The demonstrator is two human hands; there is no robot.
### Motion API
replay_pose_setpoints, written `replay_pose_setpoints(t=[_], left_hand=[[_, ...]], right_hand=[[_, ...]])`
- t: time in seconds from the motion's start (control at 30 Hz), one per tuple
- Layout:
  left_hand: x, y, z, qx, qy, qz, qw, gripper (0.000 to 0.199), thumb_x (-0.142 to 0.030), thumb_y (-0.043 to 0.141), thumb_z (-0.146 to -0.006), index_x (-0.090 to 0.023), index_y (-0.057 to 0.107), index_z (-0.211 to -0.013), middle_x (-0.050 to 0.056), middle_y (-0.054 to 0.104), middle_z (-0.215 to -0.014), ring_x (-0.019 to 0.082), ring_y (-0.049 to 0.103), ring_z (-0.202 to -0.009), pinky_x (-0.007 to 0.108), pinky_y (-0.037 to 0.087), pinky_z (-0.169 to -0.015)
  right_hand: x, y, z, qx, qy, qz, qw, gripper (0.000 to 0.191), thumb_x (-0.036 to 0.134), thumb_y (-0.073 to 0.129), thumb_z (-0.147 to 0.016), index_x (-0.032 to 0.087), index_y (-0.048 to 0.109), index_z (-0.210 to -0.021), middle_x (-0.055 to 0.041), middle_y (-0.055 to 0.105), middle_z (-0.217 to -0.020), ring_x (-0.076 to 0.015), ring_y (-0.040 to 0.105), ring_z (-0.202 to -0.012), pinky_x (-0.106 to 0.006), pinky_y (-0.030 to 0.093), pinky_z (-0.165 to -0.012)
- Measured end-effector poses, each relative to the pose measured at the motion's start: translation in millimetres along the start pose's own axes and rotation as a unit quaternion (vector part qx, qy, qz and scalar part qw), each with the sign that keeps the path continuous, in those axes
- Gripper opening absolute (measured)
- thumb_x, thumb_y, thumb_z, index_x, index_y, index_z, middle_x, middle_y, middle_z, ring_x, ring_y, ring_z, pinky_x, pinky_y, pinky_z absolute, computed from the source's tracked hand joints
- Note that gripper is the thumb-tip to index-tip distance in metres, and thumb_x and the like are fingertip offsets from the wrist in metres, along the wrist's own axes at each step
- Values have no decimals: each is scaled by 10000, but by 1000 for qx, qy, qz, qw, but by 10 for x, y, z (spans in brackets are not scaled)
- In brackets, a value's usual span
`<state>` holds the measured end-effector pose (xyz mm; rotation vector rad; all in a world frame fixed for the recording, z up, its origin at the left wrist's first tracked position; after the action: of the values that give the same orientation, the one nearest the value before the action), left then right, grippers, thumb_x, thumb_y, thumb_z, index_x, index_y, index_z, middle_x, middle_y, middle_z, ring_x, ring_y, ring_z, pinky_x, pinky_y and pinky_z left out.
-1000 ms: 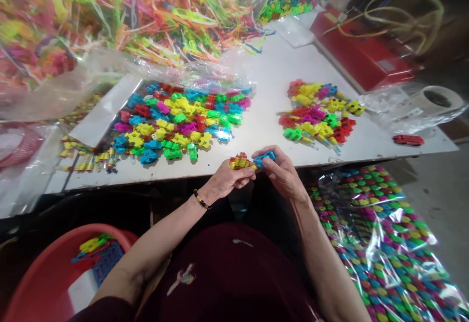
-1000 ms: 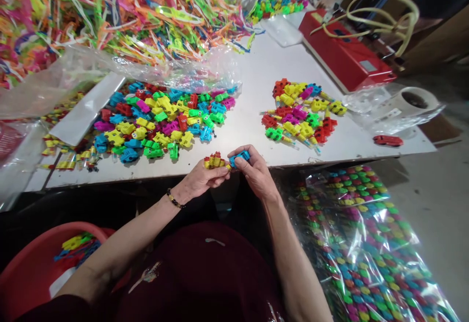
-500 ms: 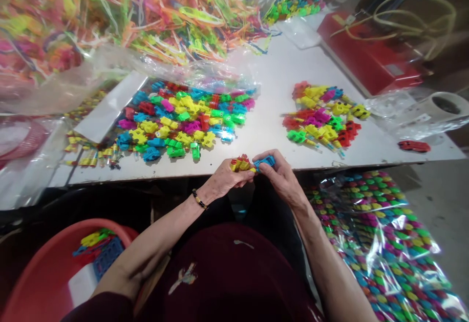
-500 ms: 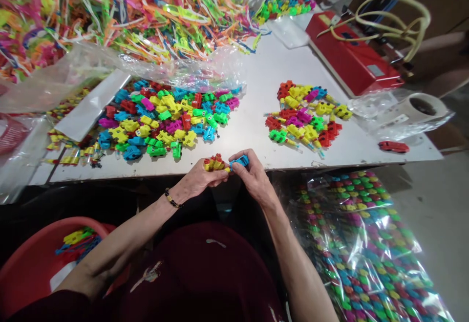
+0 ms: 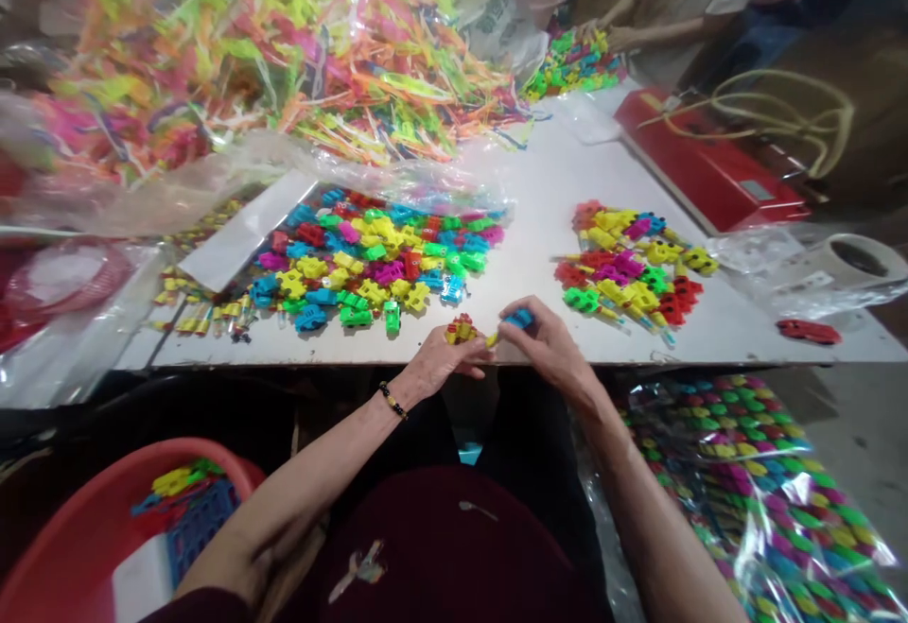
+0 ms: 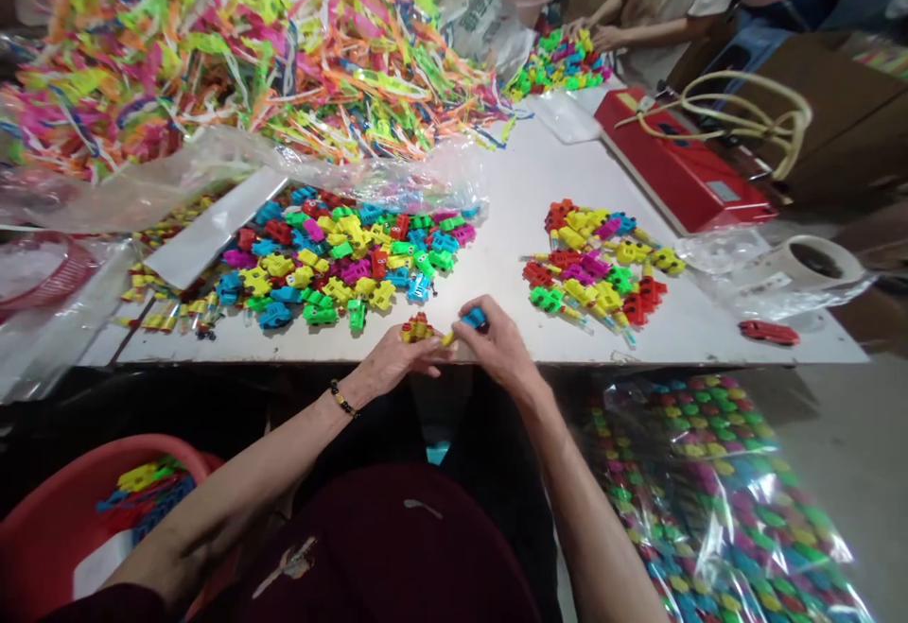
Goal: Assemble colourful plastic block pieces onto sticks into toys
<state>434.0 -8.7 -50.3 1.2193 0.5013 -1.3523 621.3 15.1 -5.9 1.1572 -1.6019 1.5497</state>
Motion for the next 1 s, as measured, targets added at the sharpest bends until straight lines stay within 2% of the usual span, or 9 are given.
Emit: replay_pose_setpoints(t=[0.1, 0.17, 0.3, 0.4, 0.47, 0.57, 0.7, 0.9, 1.0], left_hand=[[-62, -233, -10, -81, 27, 53, 995, 561, -502, 933, -600, -137, 598, -864, -22, 579, -685, 59, 523, -536, 146, 369, -432], [-81, -281, -11, -76, 27, 85, 993, 559, -490, 930, -621, -169, 537, -856, -85, 475, -606, 17, 382, -453, 121, 241, -392], [-94, -250, -22, -45, 15, 124, 991, 555, -492, 913, -639, -183, 500, -845, -72, 521, -632, 10, 371, -438, 119, 220, -384], [-126, -314, -9, -77, 18, 126, 989, 546, -462, 936, -596, -154, 572, -862, -14, 619, -733, 52, 533, -534, 149, 398, -439], [-148, -369, 1, -92, 20, 129, 987, 554, -452, 946, -585, -139, 615, -900, 16, 665, -806, 82, 603, -606, 203, 518, -537], [-149, -357, -22, -76, 29, 139, 987, 549, -445, 943, -605, -137, 634, -938, 8, 672, -773, 72, 584, -575, 206, 516, -551], [-73, -188, -113, -40, 33, 143, 988, 543, -438, 942, -613, -128, 647, -946, 13, 678, -761, 60, 570, -567, 150, 401, -476], [-9, -117, -169, -42, 30, 79, 996, 504, -448, 929, -623, -137, 696, -943, -23, 638, -708, 76, 571, -588, 173, 433, -516], [-20, -120, -138, -29, 26, 46, 998, 494, -450, 920, -637, -135, 719, -961, -1, 680, -759, 82, 577, -604, 198, 476, -562]], right_hand=[[57, -358, -260, -180, -64, 169, 967, 433, 404, 756, -795, 212, 615, -1157, -172, 616, -1216, -379, 512, -1173, -535, 422, -971], [144, -267, -409, -214, -92, 243, 942, 544, 374, 737, -815, 189, 567, -1297, -226, 540, -1371, -438, 419, -1306, -601, 367, -1045], [237, 640, -647, 4, -86, 297, 951, 410, 322, 581, -927, 216, 582, -1324, -182, 635, -1205, -349, 587, -1081, -477, 498, -893], [192, 1010, -666, 45, -38, 326, 944, 404, 332, 602, -911, 215, 607, -1297, -169, 637, -1144, -322, 616, -992, -414, 512, -788], [128, 970, -613, 27, -19, 276, 961, 395, 291, 627, -864, 208, 614, -1250, -132, 649, -1050, -292, 621, -916, -404, 507, -773], [-5, 728, -443, 9, 26, 41, 999, 448, 302, 682, -805, 229, 567, -1232, -26, 625, -889, -207, 593, -739, -369, 516, -724], [-58, 577, -163, 31, 69, -292, 954, 632, 408, 768, -806, 304, 485, -1361, -10, 626, -1073, -173, 645, -856, -351, 553, -836], [-100, 563, 12, 50, 95, -358, 927, 579, 364, 890, -713, 322, 515, -1152, 12, 661, -1022, -182, 664, -960, -335, 554, -878], [-85, 526, 41, 84, 100, -374, 918, 662, 329, 894, -712, 342, 482, -1230, 12, 661, -1033, -179, 678, -948, -331, 567, -858]])
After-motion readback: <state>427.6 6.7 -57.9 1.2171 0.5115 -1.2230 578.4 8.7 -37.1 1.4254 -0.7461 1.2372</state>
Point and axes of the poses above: each hand's wrist, its own z-axis away from the middle knuckle, its own y-axis out of the palm, x = y × z, the point moved 5 cm from there along -z, towards the middle knuckle
